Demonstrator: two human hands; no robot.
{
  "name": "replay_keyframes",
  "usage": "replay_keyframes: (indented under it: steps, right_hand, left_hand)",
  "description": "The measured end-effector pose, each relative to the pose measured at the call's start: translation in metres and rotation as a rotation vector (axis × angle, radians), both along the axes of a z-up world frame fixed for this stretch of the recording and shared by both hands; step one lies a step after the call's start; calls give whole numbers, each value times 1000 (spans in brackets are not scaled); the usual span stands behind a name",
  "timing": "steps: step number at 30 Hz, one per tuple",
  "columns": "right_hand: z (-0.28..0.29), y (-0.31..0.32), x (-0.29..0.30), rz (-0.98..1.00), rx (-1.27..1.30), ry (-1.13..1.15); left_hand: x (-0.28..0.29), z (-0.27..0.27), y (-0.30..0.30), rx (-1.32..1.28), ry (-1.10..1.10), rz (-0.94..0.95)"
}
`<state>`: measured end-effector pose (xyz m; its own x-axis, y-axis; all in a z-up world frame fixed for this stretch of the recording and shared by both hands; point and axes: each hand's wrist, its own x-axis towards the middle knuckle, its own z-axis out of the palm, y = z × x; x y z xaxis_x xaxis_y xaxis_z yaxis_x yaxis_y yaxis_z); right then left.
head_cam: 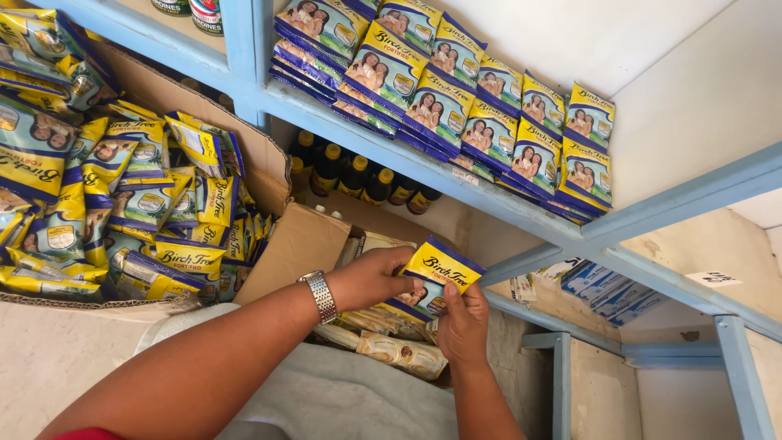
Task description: Organizing and stocking small milk powder packets on lower grocery shelves.
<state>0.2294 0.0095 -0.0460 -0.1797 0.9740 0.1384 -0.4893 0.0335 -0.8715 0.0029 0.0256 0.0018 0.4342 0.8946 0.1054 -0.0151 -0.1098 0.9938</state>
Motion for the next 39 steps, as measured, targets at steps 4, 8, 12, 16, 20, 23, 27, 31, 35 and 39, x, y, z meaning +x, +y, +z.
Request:
replay_keyframes:
  steps: [4, 8, 12, 16, 20, 23, 27, 31, 35, 39]
  right_hand:
    - [15, -8, -7, -58, 9, -53]
    - [14, -12, -8, -47, 88, -143]
    - [3, -11, -5, -23, 86, -110]
    - [5, -13, -7, -93, 48, -144]
    - [0, -16, -5, -139, 34, -180]
    - [-6, -15, -3, -162, 68, -109]
    - [-11, -12, 2, -142, 32, -3]
    - [-11, -9, 10, -170, 30, -3]
    - [14, -9, 6, -199, 15, -29]
    - [11, -8, 10, -284, 6, -54]
  left_hand:
    - [-2, 12, -5, -38, -13, -63]
    - [-3, 16, -5, -12, 8, -27]
    - [2, 6, -5, -180, -85, -101]
    - [2, 12, -10, 9, 134, -18]
    - [4, 16, -13, 104, 172, 22]
    - [7, 13, -15, 56, 146, -21]
    - [12, 11, -17, 76, 106, -64]
    - [12, 6, -16, 47, 24, -117]
    - [9, 17, -21, -3, 132, -167]
    - [11, 26, -28, 121, 228, -158]
